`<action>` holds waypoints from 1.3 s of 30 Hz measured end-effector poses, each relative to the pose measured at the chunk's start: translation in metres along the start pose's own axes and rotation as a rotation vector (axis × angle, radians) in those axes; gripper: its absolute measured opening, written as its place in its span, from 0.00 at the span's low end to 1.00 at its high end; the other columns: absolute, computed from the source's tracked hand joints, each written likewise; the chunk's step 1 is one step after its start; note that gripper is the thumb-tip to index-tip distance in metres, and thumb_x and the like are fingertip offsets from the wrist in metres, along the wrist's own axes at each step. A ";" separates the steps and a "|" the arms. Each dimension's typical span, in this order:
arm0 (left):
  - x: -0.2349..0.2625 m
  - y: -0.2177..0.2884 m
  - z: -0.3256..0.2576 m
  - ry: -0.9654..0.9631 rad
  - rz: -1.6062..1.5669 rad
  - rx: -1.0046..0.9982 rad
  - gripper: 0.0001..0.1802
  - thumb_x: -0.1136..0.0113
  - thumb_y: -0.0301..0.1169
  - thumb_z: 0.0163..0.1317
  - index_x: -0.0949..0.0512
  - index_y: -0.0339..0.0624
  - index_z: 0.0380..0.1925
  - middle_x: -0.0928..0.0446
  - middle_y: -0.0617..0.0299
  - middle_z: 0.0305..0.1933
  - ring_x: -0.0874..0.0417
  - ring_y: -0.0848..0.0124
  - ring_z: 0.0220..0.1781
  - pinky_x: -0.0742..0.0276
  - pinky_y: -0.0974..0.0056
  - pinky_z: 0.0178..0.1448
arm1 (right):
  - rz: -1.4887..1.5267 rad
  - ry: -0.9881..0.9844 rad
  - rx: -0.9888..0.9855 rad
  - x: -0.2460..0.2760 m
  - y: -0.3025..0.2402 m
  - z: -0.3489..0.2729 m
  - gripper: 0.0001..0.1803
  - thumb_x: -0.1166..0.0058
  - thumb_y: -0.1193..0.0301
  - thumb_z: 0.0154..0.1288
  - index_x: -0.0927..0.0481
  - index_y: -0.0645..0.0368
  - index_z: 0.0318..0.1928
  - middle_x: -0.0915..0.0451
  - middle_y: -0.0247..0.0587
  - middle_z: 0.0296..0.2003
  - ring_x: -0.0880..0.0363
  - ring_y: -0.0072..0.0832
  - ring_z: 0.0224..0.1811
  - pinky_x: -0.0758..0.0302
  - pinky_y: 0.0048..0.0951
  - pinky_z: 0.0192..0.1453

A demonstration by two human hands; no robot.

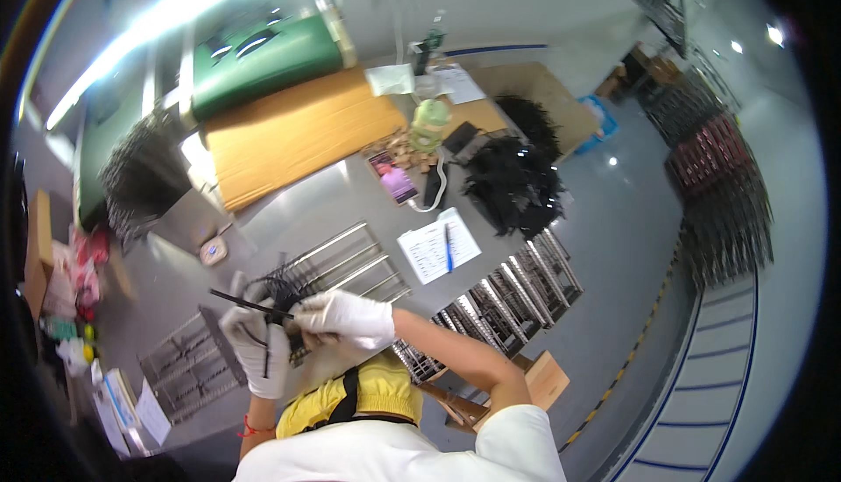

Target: The person assembles black plastic headbands by inserting them into a metal rack on a stainless steel workbench. They repeatedly pick up headbands from a pile, align them, and place them into slots in the rack, then transfer the filled rack to a nearby shelf.

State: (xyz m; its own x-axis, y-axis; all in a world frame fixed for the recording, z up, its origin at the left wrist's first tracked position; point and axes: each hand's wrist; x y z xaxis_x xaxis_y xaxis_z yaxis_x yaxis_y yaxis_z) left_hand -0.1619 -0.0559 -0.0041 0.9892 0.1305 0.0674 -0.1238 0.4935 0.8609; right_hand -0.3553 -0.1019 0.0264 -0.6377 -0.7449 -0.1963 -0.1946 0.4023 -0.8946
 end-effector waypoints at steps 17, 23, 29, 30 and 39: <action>-0.022 -0.008 -0.006 -0.035 0.042 0.479 0.46 0.47 0.15 0.58 0.53 0.51 0.75 0.41 0.51 0.74 0.24 0.66 0.55 0.23 0.69 0.49 | -0.083 1.912 -0.971 0.409 0.214 -0.248 0.43 0.33 0.52 0.51 0.32 0.53 0.66 0.25 0.52 0.62 0.25 0.47 0.63 0.27 0.43 0.67; -0.026 -0.007 -0.006 0.068 0.002 0.624 0.40 0.50 0.14 0.62 0.47 0.49 0.73 0.35 0.53 0.70 0.23 0.73 0.50 0.26 0.75 0.42 | 0.261 2.015 -0.916 0.397 0.221 -0.215 0.62 0.27 0.49 0.48 0.50 0.67 0.72 0.26 0.59 0.62 0.24 0.48 0.63 0.27 0.42 0.66; -0.033 0.005 -0.010 -0.024 0.087 0.633 0.39 0.51 0.14 0.63 0.47 0.47 0.73 0.33 0.52 0.68 0.23 0.73 0.52 0.25 0.73 0.47 | 0.215 2.269 -0.892 0.408 0.213 -0.206 0.31 0.37 0.66 0.57 0.34 0.65 0.57 0.19 0.54 0.50 0.16 0.46 0.52 0.18 0.42 0.54; -0.033 0.006 -0.010 -0.042 0.074 0.619 0.39 0.51 0.14 0.62 0.47 0.46 0.73 0.34 0.51 0.69 0.23 0.71 0.53 0.24 0.71 0.50 | 0.264 2.353 -0.842 0.409 0.210 -0.207 0.28 0.38 0.67 0.58 0.32 0.63 0.55 0.20 0.57 0.52 0.16 0.46 0.51 0.18 0.42 0.54; -0.023 0.006 -0.007 -0.114 0.187 0.490 0.38 0.50 0.12 0.60 0.43 0.45 0.71 0.29 0.50 0.66 0.21 0.70 0.51 0.23 0.70 0.52 | 0.157 2.325 -0.850 0.397 0.172 -0.224 0.26 0.43 0.65 0.63 0.31 0.58 0.60 0.21 0.51 0.54 0.18 0.43 0.54 0.18 0.40 0.53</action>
State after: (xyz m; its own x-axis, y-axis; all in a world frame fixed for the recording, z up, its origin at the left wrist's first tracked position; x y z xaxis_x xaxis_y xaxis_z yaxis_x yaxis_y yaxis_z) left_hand -0.1855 -0.0500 -0.0043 0.9595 0.0698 0.2730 -0.2742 0.0083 0.9616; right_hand -0.8088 -0.2093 -0.1150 0.0158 0.5429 0.8396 0.1609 0.8274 -0.5381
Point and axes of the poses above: each hand's wrist, its own z-axis towards the middle knuckle, its own x-axis out of the back of the hand, y = z × x
